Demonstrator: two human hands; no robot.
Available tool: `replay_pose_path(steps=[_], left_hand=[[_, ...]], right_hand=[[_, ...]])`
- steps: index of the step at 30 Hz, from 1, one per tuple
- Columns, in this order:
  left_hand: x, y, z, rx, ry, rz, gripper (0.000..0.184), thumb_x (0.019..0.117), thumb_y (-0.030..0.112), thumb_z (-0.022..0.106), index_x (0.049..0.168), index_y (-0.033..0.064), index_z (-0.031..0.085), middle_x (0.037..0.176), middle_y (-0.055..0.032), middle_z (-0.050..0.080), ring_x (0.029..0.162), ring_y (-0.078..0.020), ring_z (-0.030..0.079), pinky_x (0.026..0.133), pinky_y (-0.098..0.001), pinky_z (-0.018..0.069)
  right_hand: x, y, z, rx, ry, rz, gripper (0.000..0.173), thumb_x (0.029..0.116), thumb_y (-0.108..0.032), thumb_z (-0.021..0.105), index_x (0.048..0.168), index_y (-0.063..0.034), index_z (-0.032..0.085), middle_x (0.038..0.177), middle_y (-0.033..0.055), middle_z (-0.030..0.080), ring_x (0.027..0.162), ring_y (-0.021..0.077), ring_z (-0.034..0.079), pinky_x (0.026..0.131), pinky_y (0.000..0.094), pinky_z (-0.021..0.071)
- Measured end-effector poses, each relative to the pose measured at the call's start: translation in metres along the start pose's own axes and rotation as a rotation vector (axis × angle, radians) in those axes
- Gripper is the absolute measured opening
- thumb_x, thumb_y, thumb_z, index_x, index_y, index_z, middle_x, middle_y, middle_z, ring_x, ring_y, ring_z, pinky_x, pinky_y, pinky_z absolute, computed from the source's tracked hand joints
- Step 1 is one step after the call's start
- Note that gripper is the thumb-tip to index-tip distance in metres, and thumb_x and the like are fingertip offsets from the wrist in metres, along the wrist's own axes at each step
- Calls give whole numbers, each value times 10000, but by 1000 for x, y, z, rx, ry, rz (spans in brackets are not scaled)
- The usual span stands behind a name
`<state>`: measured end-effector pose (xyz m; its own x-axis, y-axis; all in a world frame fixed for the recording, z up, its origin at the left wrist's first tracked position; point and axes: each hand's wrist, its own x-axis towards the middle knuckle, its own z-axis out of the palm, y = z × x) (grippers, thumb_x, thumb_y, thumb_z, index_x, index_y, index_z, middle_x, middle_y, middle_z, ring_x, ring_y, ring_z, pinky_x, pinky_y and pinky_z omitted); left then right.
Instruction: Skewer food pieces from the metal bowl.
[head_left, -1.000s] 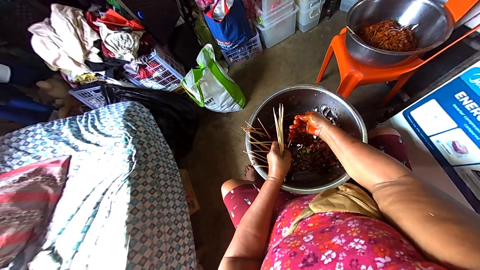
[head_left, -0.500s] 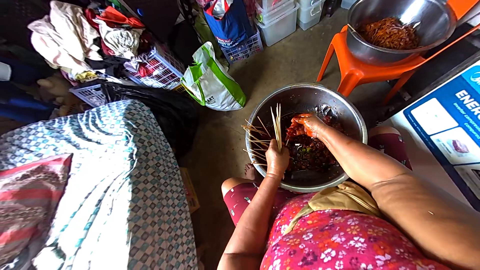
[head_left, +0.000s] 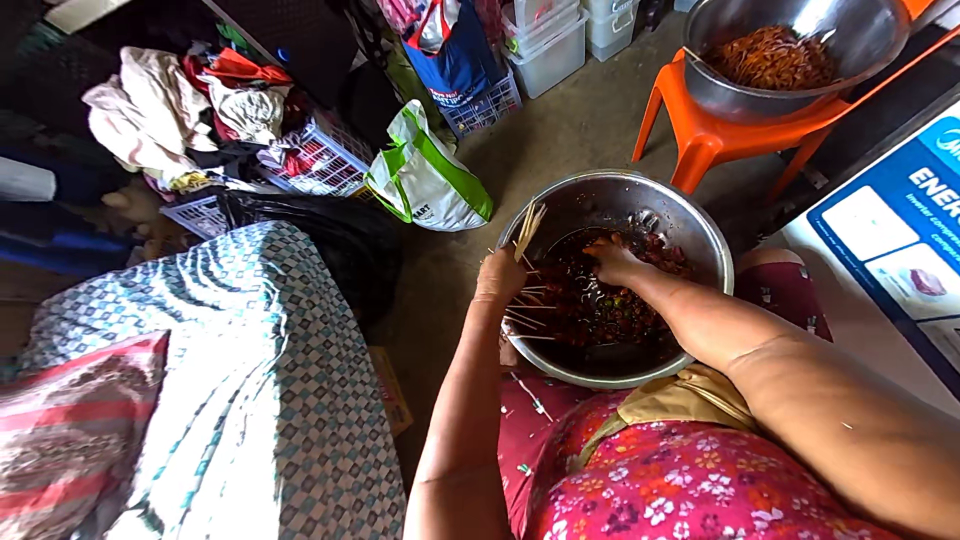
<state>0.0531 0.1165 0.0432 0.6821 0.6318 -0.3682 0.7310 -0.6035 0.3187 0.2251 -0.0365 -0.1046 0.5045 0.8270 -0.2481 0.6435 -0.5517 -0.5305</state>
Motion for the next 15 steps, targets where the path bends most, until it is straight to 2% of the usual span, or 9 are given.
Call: replay_pose_path(steps=[4, 7, 10, 12, 14, 15], left_hand=[[-8, -7, -16, -37, 101, -46, 296, 1012, 151, 556, 1252, -16, 599, 1076, -284, 689, 1002, -456, 695, 880, -663, 538], [-30, 5, -25, -22, 174, -118, 324, 1047, 168, 512, 1320, 0, 563, 1110, -304, 680, 1081, -495, 665, 904, -686, 510], [-55, 12, -14, -72, 303, -82, 303, 1078, 224, 477, 1284, 9, 531, 964, -277, 685, 931, -481, 693, 769, -666, 539], [-66, 18, -3, -173, 318, -26, 309, 1075, 216, 500, 1295, -1, 521, 931, -259, 679, 859, -449, 694, 745, -637, 549], [-71, 23, 13, -323, 265, 4, 308, 1077, 214, 512, 1297, -1, 509, 880, -204, 661, 724, -341, 688, 691, -540, 587], [-72, 25, 23, -407, 229, 7, 306, 1078, 217, 517, 1295, 2, 513, 851, -175, 650, 666, -292, 673, 662, -492, 593]], right_hand=[[-6, -17, 4, -111, -43, -128, 506, 883, -132, 756, 1377, -142, 650, 1400, 148, 591, 1402, 448, 392, 1113, 708, 306], [-8, -22, 10, -166, -76, -176, 346, 898, -117, 721, 1244, -106, 718, 1276, 156, 658, 1355, 432, 446, 1105, 684, 315], [-9, -24, 10, -206, -117, -162, 257, 926, -84, 671, 1171, -101, 746, 1176, 143, 710, 1297, 404, 511, 1102, 652, 326], [-8, -23, 6, -184, -133, -113, 226, 929, -67, 664, 1141, -68, 743, 1136, 169, 717, 1260, 406, 549, 1112, 647, 326], [-6, -19, 1, -139, -141, -35, 233, 925, -56, 666, 1147, -39, 734, 1154, 199, 707, 1239, 409, 576, 1116, 646, 337], [-5, -15, -1, -97, -122, -2, 229, 919, -49, 669, 1138, -21, 731, 1157, 225, 703, 1210, 425, 601, 1089, 661, 375]])
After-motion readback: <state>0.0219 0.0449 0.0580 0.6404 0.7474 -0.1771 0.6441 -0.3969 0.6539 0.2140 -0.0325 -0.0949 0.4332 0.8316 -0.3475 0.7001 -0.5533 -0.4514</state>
